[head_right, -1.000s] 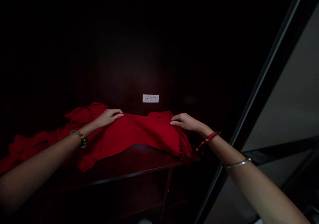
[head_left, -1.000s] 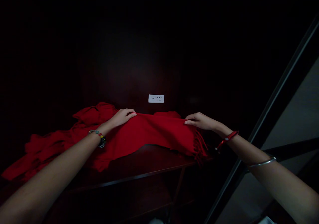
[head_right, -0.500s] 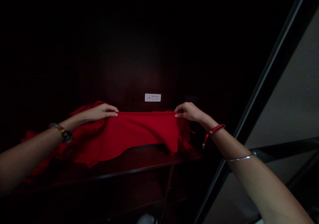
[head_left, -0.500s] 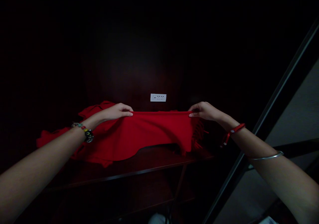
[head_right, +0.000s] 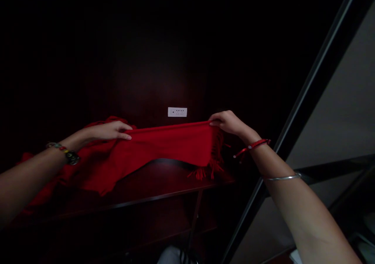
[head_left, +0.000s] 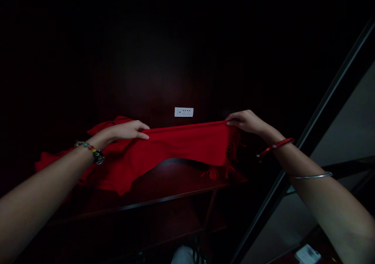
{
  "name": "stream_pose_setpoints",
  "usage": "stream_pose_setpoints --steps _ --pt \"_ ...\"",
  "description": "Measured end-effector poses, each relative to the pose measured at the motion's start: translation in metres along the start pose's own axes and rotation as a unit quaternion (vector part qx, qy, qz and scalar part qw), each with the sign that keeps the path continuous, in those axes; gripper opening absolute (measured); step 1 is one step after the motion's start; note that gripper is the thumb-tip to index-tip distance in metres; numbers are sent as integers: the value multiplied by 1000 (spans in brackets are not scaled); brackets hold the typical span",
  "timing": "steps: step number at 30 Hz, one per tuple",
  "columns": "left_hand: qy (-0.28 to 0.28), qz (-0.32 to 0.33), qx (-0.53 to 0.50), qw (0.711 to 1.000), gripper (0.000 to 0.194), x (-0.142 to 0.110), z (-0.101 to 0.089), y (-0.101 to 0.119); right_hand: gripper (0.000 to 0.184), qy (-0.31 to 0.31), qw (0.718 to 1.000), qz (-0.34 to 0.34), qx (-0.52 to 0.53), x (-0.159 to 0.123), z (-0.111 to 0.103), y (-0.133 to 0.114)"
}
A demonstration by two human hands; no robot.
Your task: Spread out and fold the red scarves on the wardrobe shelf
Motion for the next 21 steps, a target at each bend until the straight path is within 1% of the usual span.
stream_pose_setpoints --steps 3,5,7,9,10,12,14,15,17,18,19,20,21 --pt "-52 17 -36 998 31 -7 -7 1 21 -40 998 8 48 -2 -3 3" --pt "-42 11 -43 998 32 -10 -13 -1 24 -72 994 10 86 -2 -4 6" --pt "-29 3 -56 998 33 -10 -14 -6 27 -114 986 11 121 3 -2 14" --pt "-17 -7 -75 997 33 -4 -9 -16 27 -161 978 16 132 12 8 26" --pt "-13 -15 -81 997 34 2 -4 -23 26 -180 976 23 124 19 17 33" --pt "-13 -38 -74 996 36 19 13 -39 22 -203 975 51 80 35 42 43" --pt "-27 -82 -32 996 37 39 37 -56 22 -225 969 105 6 49 79 49" --pt "-35 -117 8 992 35 49 51 -63 24 -231 963 136 -36 54 99 48" --pt "-21 -192 114 975 36 66 79 -68 30 -226 958 167 -57 60 139 42" --pt "-11 -218 160 963 42 72 93 -65 33 -219 957 179 -65 60 156 37" --pt "-3 -216 187 958 47 76 105 -57 37 -210 957 187 -72 58 171 32" --pt "11 -191 200 961 49 79 117 -45 39 -206 957 191 -76 56 184 28" --pt "27 -146 202 968 48 80 127 -31 40 -196 958 192 -77 52 192 24"
Point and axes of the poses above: each hand's wrist, its own x-axis towards the middle knuckle, its own z-axis out of the palm, y = z × x, the point moved 3 cm from there along x, towards the middle knuckle, and after that the axes turned 7 degrees about -y, right-handed, at the moved point
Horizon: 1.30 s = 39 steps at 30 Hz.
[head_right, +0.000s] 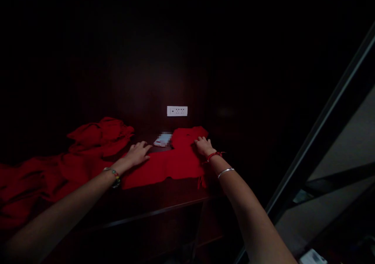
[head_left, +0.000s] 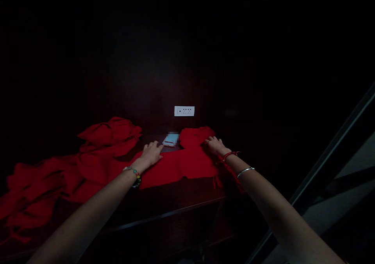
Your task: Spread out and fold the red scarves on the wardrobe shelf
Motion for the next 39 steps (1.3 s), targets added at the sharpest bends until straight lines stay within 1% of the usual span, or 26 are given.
stream_pose_setpoints --steps 1,2,4,5,6,8,10,12,13,15,17,19,21,22,24,26,29,32,34,36,39 --pt "13 56 -14 998 46 -6 2 17 40 15 1000 -7 9 -4 6 -3" --pt "-3 129 -38 991 45 -13 4 33 39 33 999 -24 28 -10 11 -5" --pt "-44 259 -80 962 45 -28 7 59 34 67 989 -96 92 -27 14 -10" --pt "-64 301 -91 947 44 -34 8 67 32 75 978 -146 130 -38 16 -13" --pt "-76 322 -95 939 43 -38 9 70 31 72 964 -196 164 -50 18 -17" --pt "-86 320 -95 939 44 -41 14 69 30 47 939 -274 200 -73 24 -25" --pt "-80 305 -105 943 53 -38 21 60 30 21 932 -302 199 -90 33 -30" --pt "-62 298 -139 942 63 -33 28 49 32 9 936 -295 190 -99 40 -30" --pt "-48 293 -165 940 64 -30 32 44 33 9 939 -286 189 -100 42 -29" --pt "-21 273 -224 936 59 -24 37 34 35 9 944 -270 190 -100 42 -28" --pt "-6 246 -277 929 47 -19 41 27 37 10 945 -267 190 -99 38 -30" --pt "-5 227 -314 922 37 -16 43 24 42 15 944 -275 182 -98 34 -37" --pt "-12 210 -340 917 33 -14 43 23 45 33 949 -271 158 -98 31 -46" --pt "-15 200 -350 915 33 -14 42 22 44 47 954 -260 140 -97 31 -50" --pt "-21 179 -365 913 35 -14 39 21 35 76 965 -228 102 -94 30 -53" --pt "-26 163 -369 915 36 -15 35 20 27 101 973 -192 82 -89 30 -51" --pt "-22 159 -343 925 34 -17 30 18 20 118 973 -169 107 -82 27 -39" --pt "5 171 -298 939 33 -18 30 15 17 115 963 -191 151 -76 23 -29" --pt "30 178 -268 946 32 -17 32 15 18 109 959 -208 160 -73 19 -25" --pt "43 189 -254 948 32 -18 34 17 20 101 959 -213 156 -71 16 -23" --pt "43 232 -241 941 35 -20 33 22 20 87 963 -208 150 -70 11 -22"
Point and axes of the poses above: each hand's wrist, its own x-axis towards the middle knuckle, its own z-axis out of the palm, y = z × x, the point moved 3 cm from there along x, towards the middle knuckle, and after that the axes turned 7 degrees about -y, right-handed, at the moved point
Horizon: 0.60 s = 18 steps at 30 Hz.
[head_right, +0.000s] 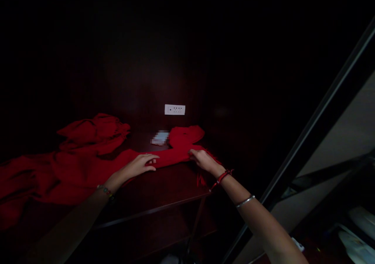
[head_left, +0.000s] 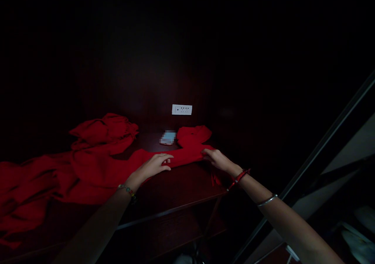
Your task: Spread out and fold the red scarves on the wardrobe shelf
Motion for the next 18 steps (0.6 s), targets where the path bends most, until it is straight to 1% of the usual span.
stream_pose_setpoints --steps 2,4,9,14,16,18 --pt "-11 18 20 1000 34 0 -2 4 18 -6 1000 5 2 0 -3 1" --pt "-13 15 46 999 31 -1 -6 5 14 -10 1000 4 3 0 -4 2" --pt "8 1 80 997 30 -5 -15 2 8 2 1000 -27 -7 -6 -2 5" --pt "-5 -11 113 994 28 -9 -18 5 11 23 999 14 -26 -13 -1 15" --pt "-6 -26 128 991 28 -10 -21 7 11 28 999 18 -19 -15 -7 15" --pt "6 -42 143 989 30 -12 -25 10 13 39 999 10 -5 -17 -18 13"
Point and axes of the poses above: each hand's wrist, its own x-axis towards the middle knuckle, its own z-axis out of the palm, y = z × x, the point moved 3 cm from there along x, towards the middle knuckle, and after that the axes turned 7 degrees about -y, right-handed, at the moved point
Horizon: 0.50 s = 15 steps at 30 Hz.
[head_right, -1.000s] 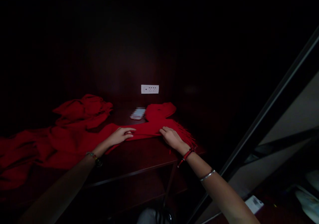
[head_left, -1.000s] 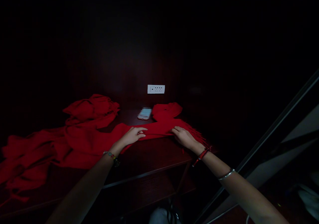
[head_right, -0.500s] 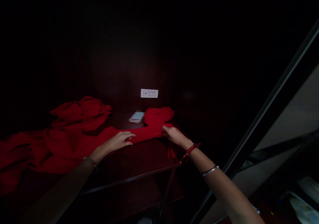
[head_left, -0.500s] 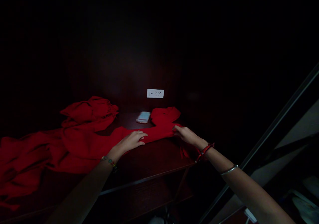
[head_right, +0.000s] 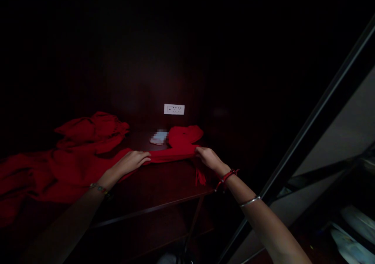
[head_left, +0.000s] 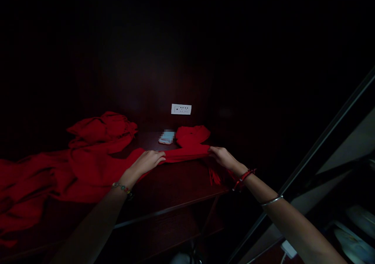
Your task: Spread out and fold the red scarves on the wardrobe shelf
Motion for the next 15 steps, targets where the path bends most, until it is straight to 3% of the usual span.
stream_pose_setpoints --steps 5,9,15 --pt "43 -23 19 999 32 4 -26 0 19 31 998 13 -46 4 -41 -10" --pt "98 3 1 995 29 17 -64 -1 18 46 993 28 -104 10 -68 -11" --pt "29 37 -61 997 26 20 -116 -2 20 118 989 27 -90 9 -97 -14"
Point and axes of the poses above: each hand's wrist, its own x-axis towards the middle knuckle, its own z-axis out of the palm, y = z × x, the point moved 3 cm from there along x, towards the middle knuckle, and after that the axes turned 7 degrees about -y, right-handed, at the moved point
